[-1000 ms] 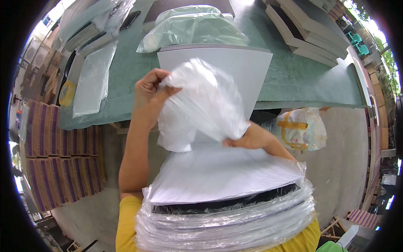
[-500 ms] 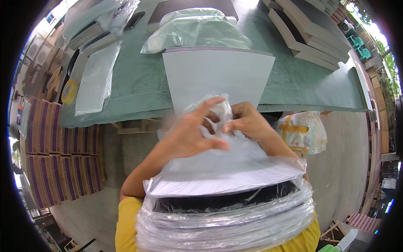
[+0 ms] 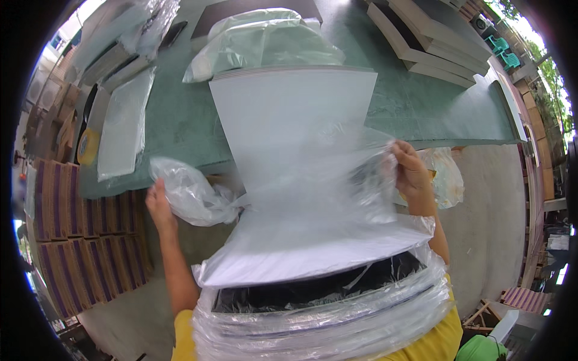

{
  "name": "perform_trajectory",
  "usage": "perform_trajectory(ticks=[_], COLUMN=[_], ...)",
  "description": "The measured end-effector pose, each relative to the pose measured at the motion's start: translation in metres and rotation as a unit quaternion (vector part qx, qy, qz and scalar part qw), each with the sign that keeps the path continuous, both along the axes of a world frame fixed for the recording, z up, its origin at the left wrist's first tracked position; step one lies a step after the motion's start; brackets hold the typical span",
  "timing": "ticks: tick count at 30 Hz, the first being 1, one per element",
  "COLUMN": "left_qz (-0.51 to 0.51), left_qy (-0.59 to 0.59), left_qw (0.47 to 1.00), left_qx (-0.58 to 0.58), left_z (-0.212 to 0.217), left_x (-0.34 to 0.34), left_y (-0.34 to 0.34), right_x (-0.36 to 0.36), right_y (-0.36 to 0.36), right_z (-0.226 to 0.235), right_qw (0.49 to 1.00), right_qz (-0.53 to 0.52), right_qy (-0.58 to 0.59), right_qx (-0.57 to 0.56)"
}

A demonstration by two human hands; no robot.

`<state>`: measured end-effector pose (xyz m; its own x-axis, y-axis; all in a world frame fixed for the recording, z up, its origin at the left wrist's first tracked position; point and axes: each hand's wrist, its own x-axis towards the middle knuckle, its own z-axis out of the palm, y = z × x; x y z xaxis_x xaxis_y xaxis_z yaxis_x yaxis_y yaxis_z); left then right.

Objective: The person wraps individual black folders in clear plastic bags by hand and stacks them on a table.

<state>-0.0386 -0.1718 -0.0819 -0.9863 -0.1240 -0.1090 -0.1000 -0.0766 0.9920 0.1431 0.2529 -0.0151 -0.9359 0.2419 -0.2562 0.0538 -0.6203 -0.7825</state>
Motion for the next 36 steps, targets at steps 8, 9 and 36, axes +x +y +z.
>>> perform_trajectory(ticks=[8,9,36], left_qz=[-0.485,-0.528,-0.494], left_qy=[0.166,0.139,0.156], left_qw=[0.851,0.830,0.853], left_qx=[-0.111,-0.113,-0.057], left_z=[0.118,0.118,0.132], left_x=[0.037,0.041,0.051], left_y=[0.151,0.159,0.171], right_x=[-0.051,-0.055,-0.051], right_y=[-0.072,-0.077,-0.050], right_z=[0.031,0.035,0.045], right_qw=[0.978,0.980,0.950], right_qz=[0.208,0.197,0.092], right_qy=[0.013,-0.008,0.033], right_qx=[0.010,-0.018,0.297])
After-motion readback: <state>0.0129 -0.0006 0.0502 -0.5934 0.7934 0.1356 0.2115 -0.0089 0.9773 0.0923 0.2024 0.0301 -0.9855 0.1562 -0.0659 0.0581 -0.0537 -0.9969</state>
